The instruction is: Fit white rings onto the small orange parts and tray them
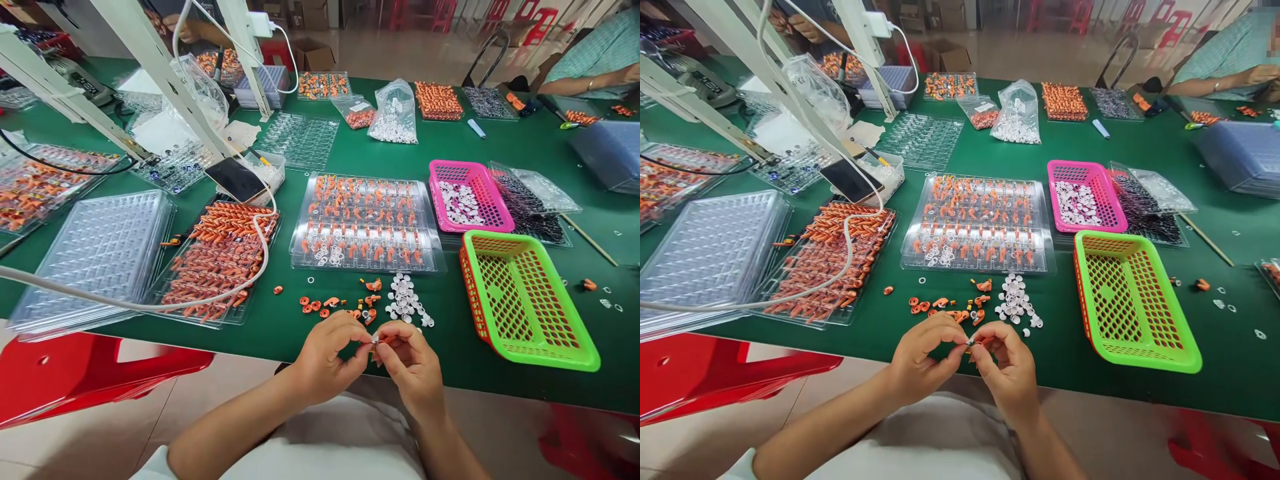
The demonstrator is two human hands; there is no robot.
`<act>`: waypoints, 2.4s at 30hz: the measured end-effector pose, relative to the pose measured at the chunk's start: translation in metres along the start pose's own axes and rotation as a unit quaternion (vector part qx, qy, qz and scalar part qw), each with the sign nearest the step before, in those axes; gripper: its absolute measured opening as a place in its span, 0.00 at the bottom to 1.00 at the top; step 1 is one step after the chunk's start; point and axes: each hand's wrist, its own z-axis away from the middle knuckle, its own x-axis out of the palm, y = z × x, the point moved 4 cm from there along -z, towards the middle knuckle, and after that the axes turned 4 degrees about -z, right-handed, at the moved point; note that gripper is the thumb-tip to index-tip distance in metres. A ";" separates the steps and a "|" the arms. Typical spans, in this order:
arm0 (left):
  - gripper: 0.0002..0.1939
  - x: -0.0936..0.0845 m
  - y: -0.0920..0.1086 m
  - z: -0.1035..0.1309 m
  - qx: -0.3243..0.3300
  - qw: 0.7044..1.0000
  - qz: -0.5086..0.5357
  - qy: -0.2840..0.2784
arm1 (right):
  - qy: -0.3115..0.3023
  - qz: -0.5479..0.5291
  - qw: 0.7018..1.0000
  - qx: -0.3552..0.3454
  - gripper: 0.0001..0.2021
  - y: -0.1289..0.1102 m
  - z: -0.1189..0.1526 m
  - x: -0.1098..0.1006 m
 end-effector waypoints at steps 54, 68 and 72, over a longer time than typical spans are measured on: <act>0.10 0.079 0.001 -0.078 0.064 0.926 -0.286 -0.237 | 0.103 0.044 0.992 -0.053 0.06 0.007 0.018 -0.071; 0.12 0.042 -0.006 -0.045 -0.314 0.913 0.240 -0.107 | 0.024 0.125 0.978 -0.164 0.11 -0.011 0.015 -0.029; 0.13 0.031 -0.008 -0.036 -0.309 0.910 0.252 -0.111 | 0.015 0.181 0.963 -0.198 0.14 -0.014 0.010 -0.022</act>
